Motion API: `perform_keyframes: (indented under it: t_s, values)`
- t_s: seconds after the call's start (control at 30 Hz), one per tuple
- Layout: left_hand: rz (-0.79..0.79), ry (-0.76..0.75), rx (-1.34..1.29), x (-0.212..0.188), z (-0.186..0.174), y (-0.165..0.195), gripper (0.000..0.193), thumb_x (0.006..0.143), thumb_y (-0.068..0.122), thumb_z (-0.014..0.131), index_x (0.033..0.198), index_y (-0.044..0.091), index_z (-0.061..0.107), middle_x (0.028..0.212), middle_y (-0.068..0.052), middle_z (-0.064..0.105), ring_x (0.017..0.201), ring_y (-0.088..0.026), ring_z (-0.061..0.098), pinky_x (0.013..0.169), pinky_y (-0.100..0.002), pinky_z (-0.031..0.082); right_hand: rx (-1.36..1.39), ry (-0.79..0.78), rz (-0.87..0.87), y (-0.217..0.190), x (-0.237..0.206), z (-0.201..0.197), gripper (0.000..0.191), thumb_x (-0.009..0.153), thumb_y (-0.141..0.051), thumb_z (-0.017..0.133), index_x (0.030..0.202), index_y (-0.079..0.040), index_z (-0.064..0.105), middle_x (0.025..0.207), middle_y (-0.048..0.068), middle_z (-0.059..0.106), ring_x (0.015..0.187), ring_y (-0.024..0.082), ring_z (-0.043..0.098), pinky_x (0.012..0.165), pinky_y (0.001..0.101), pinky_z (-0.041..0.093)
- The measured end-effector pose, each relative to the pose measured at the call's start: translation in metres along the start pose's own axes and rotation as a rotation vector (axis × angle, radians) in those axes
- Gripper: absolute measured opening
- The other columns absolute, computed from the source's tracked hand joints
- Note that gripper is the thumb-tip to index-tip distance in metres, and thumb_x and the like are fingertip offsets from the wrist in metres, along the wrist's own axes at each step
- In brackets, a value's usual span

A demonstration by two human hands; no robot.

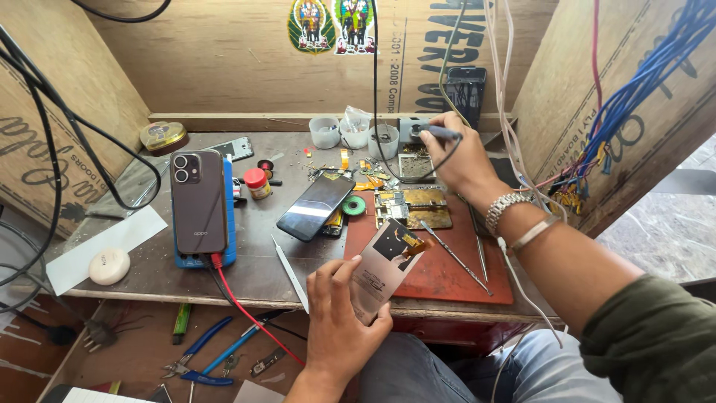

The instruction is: The person solders a flex cable connector onto a phone display assembly on a repair bench, holding the part with tweezers while applying a soldering iron. They then peel the protective film off a replacement phone screen and set the screen on the bench.

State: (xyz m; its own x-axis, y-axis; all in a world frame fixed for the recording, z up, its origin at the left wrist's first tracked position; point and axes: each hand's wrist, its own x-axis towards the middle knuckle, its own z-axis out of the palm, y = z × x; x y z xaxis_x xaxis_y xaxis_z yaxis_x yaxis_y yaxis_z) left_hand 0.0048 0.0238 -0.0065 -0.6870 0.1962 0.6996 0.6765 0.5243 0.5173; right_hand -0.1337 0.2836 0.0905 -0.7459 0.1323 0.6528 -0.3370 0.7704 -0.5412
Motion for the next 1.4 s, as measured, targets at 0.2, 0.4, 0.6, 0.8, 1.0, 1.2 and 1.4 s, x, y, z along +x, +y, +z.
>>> perform_keyframes:
  t_s: [0.2, 0.4, 0.6, 0.8, 1.0, 1.2, 1.4]
  values:
    - [0.022, 0.007, -0.01, -0.001, 0.002, 0.0, 0.085, 0.065, 0.015, 0.084, 0.139, 0.01, 0.042, 0.128, -0.016, 0.048, 0.118, -0.039, 0.047, 0.104, -0.051, 0.04, -0.149, -0.049, 0.122, -0.001, 0.027, 0.018, 0.029, 0.099, -0.025, 0.071, 0.115, -0.002, 0.064, 0.103, 0.023, 0.073, 0.098, 0.038, 0.071, 0.087, 0.0441, 0.054]
    - [0.056, 0.009, 0.011, -0.001, 0.001, -0.002, 0.085, 0.067, 0.015, 0.084, 0.14, 0.01, 0.042, 0.13, -0.016, 0.048, 0.12, -0.039, 0.047, 0.105, -0.051, 0.04, -0.164, -0.196, 0.186, -0.002, 0.034, 0.027, 0.038, 0.095, -0.024, 0.07, 0.126, -0.003, 0.062, 0.111, 0.023, 0.072, 0.106, 0.038, 0.068, 0.091, 0.0449, 0.052]
    - [0.062, 0.013, 0.022, -0.001, -0.001, -0.002, 0.087, 0.065, 0.016, 0.085, 0.141, 0.008, 0.041, 0.129, -0.017, 0.049, 0.119, -0.039, 0.048, 0.105, -0.052, 0.04, -0.139, -0.448, 0.365, 0.003, -0.002, 0.018, 0.072, 0.095, -0.02, 0.067, 0.151, 0.003, 0.029, 0.112, 0.022, 0.067, 0.103, 0.031, 0.068, 0.089, 0.0407, 0.054]
    - [0.064, 0.033, 0.032, -0.002, -0.001, -0.001, 0.09, 0.064, 0.017, 0.086, 0.141, 0.007, 0.04, 0.13, -0.017, 0.048, 0.12, -0.04, 0.048, 0.106, -0.052, 0.039, 0.209, -0.322, 0.206, -0.017, -0.105, -0.038, 0.061, 0.092, -0.007, 0.062, 0.15, -0.004, 0.042, 0.098, 0.009, 0.061, 0.086, 0.018, 0.061, 0.079, 0.0314, 0.053]
    - [0.074, 0.028, 0.032, -0.004, -0.002, 0.002, 0.091, 0.065, 0.015, 0.087, 0.142, 0.01, 0.04, 0.132, -0.016, 0.047, 0.121, -0.038, 0.048, 0.107, -0.051, 0.039, 0.521, -0.211, 0.175, -0.038, -0.176, -0.047, 0.048, 0.094, -0.002, 0.068, 0.139, -0.003, 0.051, 0.117, 0.007, 0.065, 0.108, 0.014, 0.064, 0.095, 0.0299, 0.055]
    - [0.148, -0.003, 0.024, -0.005, -0.004, 0.006, 0.089, 0.067, 0.013, 0.087, 0.141, 0.01, 0.04, 0.134, -0.014, 0.048, 0.121, -0.036, 0.049, 0.106, -0.05, 0.04, 0.847, -0.161, 0.291, -0.037, -0.179, -0.023, 0.049, 0.092, 0.0, 0.073, 0.135, -0.001, 0.048, 0.113, 0.009, 0.067, 0.104, 0.015, 0.068, 0.09, 0.0297, 0.059]
    - [0.144, 0.078, -0.116, -0.007, -0.006, 0.001, 0.095, 0.072, 0.012, 0.089, 0.146, 0.01, 0.03, 0.151, -0.016, 0.041, 0.138, -0.037, 0.046, 0.118, -0.049, 0.038, 1.068, -0.116, 0.522, -0.041, -0.181, -0.029, 0.04, 0.092, 0.0, 0.067, 0.129, -0.001, 0.051, 0.112, 0.011, 0.069, 0.1, 0.017, 0.07, 0.082, 0.0332, 0.061]
